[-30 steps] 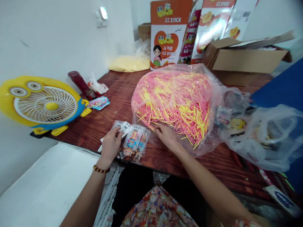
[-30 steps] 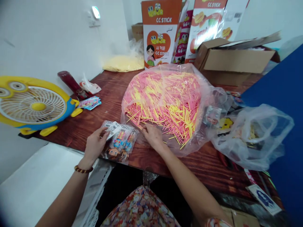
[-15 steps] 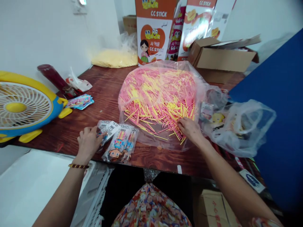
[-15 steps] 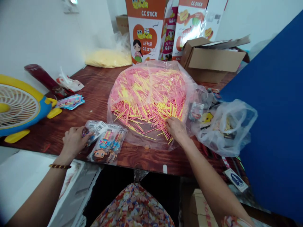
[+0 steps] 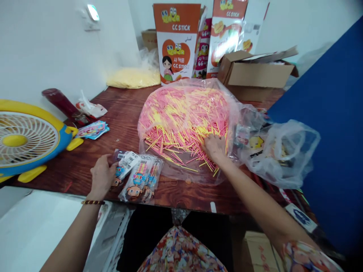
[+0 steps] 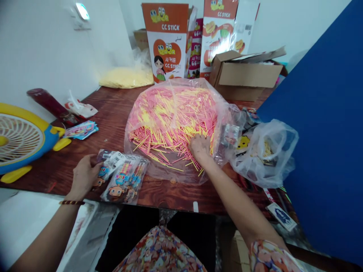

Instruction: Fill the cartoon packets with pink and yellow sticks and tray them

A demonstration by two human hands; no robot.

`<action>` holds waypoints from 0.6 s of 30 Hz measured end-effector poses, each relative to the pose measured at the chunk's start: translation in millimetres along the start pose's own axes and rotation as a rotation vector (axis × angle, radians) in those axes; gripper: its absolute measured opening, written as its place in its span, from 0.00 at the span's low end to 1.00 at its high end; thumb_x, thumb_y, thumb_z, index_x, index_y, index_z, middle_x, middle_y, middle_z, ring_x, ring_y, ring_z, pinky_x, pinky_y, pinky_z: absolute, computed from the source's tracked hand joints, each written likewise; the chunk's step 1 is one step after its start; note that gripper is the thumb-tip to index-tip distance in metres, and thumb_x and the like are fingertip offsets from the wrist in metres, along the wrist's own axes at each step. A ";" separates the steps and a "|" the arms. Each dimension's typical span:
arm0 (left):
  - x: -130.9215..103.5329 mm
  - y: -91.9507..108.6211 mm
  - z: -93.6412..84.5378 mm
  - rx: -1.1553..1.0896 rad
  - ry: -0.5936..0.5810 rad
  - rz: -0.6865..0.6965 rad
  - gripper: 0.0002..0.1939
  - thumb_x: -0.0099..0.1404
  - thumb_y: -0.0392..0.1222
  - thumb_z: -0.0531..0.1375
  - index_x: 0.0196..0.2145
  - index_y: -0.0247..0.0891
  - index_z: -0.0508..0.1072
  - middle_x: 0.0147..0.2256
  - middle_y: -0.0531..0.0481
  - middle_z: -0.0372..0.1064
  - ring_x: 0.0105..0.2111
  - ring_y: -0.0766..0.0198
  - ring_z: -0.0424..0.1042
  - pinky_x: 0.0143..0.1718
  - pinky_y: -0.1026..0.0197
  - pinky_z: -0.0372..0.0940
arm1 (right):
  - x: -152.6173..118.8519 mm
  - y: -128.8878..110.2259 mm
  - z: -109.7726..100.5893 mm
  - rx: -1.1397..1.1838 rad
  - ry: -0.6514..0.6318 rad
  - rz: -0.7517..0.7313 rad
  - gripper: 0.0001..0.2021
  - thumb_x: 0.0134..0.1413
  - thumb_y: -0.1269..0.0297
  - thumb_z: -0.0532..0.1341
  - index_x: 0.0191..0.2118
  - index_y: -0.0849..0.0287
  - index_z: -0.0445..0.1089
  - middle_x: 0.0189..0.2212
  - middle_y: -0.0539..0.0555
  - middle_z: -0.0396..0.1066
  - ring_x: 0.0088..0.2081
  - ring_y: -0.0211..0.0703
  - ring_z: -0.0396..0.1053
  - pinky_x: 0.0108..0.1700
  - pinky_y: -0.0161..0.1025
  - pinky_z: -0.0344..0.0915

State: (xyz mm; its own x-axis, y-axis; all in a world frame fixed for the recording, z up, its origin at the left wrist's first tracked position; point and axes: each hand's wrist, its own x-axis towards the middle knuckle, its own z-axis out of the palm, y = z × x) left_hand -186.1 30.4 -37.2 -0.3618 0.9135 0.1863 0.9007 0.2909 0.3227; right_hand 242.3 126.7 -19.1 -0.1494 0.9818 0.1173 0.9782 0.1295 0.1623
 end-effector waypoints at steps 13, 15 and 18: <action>2.1 -10.2 -17.0 -0.181 0.134 -0.080 0.11 0.65 0.48 0.58 0.40 0.40 0.72 0.37 0.45 0.77 0.39 0.50 0.76 0.42 0.54 0.65 | 9.3 -17.3 23.9 -0.031 0.043 0.074 0.17 0.64 0.72 0.48 0.44 0.69 0.74 0.44 0.69 0.69 0.47 0.58 0.62 0.45 0.49 0.54; -1.0 -10.6 -22.4 -0.230 0.211 -0.078 0.09 0.64 0.47 0.59 0.37 0.40 0.72 0.35 0.48 0.76 0.37 0.54 0.75 0.42 0.56 0.65 | 6.8 -17.0 25.1 -0.026 0.039 0.065 0.17 0.64 0.73 0.47 0.45 0.69 0.74 0.45 0.69 0.69 0.48 0.59 0.62 0.46 0.49 0.54; -6.8 -5.5 -31.1 -0.416 0.333 -0.091 0.07 0.60 0.43 0.63 0.36 0.39 0.73 0.32 0.53 0.74 0.34 0.60 0.74 0.39 0.60 0.66 | 1.8 -15.1 27.8 -0.003 0.034 0.038 0.17 0.65 0.73 0.47 0.46 0.68 0.73 0.46 0.68 0.69 0.48 0.58 0.62 0.47 0.49 0.54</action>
State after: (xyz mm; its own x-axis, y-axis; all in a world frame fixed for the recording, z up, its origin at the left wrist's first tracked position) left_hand -196.1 13.8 -11.4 -0.5513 0.7305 0.4031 0.7153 0.1651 0.6790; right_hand 231.3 130.3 -48.6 -0.1172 0.9806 0.1569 0.9829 0.0919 0.1598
